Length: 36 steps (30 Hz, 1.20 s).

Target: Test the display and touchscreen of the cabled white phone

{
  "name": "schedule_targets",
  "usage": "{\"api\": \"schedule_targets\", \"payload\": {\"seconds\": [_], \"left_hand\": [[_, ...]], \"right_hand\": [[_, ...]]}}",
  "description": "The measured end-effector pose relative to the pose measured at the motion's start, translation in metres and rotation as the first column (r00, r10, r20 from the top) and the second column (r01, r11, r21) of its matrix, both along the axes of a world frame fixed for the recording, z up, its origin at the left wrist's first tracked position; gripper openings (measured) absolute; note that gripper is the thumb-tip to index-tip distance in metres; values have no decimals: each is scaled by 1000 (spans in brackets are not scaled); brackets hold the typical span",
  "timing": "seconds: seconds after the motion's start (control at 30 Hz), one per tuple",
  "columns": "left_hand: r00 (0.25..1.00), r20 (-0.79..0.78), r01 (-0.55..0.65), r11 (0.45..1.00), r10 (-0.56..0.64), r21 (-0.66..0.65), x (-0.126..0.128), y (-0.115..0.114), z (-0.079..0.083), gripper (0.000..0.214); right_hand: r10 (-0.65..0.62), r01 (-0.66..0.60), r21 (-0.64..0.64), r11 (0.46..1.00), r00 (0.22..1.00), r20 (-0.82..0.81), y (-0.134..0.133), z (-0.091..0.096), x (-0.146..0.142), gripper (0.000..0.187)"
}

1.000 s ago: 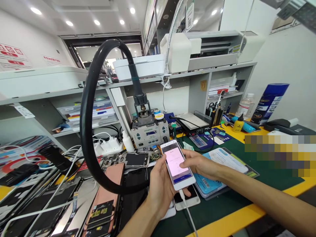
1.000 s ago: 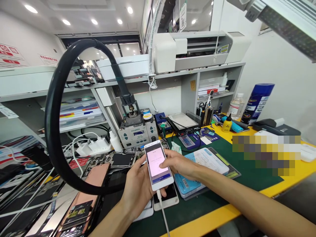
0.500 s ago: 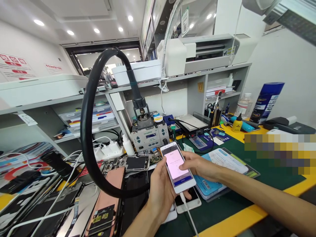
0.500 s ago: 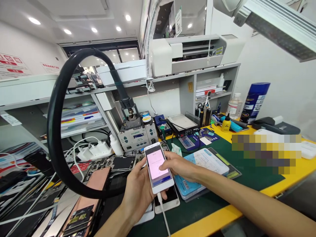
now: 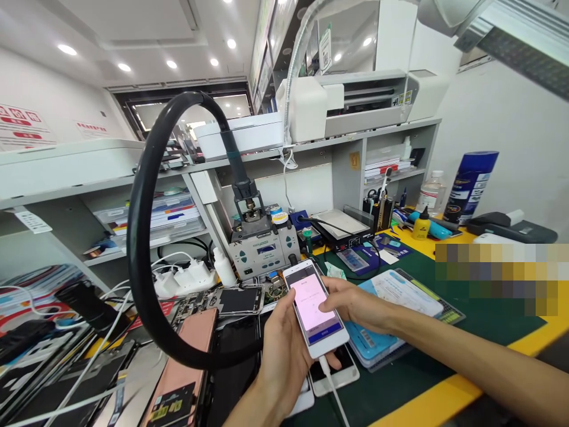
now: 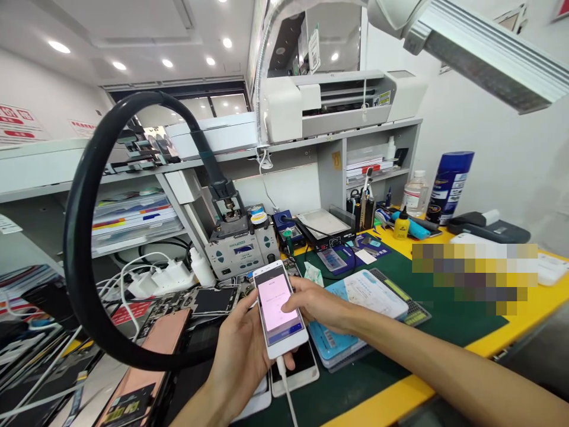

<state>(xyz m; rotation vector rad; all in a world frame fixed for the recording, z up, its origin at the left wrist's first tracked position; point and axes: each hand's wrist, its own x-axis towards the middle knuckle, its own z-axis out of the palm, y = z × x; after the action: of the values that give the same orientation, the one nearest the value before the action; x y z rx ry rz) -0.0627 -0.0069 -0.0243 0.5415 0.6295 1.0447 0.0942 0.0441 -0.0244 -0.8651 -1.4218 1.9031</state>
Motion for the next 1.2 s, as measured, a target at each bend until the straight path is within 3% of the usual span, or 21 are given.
{"api": "schedule_targets", "payload": {"seconds": [0.2,0.9,1.2], "left_hand": [[1000,-4,1,1000,-1,29,0,0,-2,51],[1000,8,13,1000,-13,-4,0,0,-2,51],[1000,7,5,1000,-5,-7,1,0,-2,53]], "right_hand": [[-6,5,35,999,1000,27,-1,2,0,46],[-31,29,-55,998,999,-44,-4,5,-2,43],[-31,30,-36,999,999,-24,-4,3,-1,43]]}}
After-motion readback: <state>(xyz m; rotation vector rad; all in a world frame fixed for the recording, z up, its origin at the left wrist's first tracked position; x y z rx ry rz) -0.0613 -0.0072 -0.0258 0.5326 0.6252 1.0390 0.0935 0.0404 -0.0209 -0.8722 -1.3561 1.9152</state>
